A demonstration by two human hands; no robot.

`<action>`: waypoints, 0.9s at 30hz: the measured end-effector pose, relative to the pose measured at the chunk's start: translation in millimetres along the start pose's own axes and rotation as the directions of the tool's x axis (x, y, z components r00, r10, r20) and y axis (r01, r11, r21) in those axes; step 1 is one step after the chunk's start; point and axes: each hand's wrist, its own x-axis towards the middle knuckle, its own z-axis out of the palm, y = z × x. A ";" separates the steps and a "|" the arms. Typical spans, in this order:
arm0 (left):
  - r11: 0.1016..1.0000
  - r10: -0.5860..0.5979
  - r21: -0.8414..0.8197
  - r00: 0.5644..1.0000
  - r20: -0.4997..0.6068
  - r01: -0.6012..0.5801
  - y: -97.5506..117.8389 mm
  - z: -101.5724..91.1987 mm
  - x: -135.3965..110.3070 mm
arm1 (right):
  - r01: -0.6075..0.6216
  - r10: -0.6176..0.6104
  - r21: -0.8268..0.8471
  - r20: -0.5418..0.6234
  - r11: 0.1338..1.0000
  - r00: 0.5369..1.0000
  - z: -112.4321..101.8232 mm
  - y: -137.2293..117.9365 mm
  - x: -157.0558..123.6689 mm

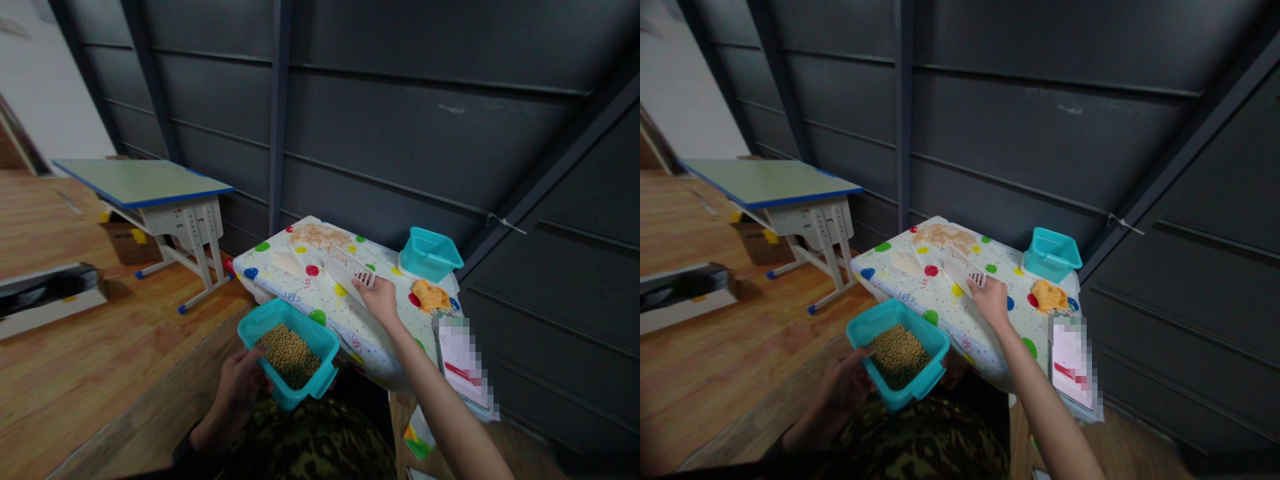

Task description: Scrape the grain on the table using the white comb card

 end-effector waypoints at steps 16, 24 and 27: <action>0.999 -0.035 -0.013 0.999 -0.038 0.035 -0.9 -2.7 7.4 | -0.319 0.181 0.515 0.301 0.796 0.937 9.8 8.1 58.8; 0.999 -0.024 0.028 0.999 -0.029 0.025 4.2 -0.8 1.8 | -0.466 0.244 0.532 0.435 0.707 0.867 0.8 3.2 51.7; 0.999 -0.028 0.035 0.999 -0.028 0.029 3.3 -1.3 2.3 | -0.502 0.249 0.566 0.465 0.654 0.850 0.5 3.4 48.5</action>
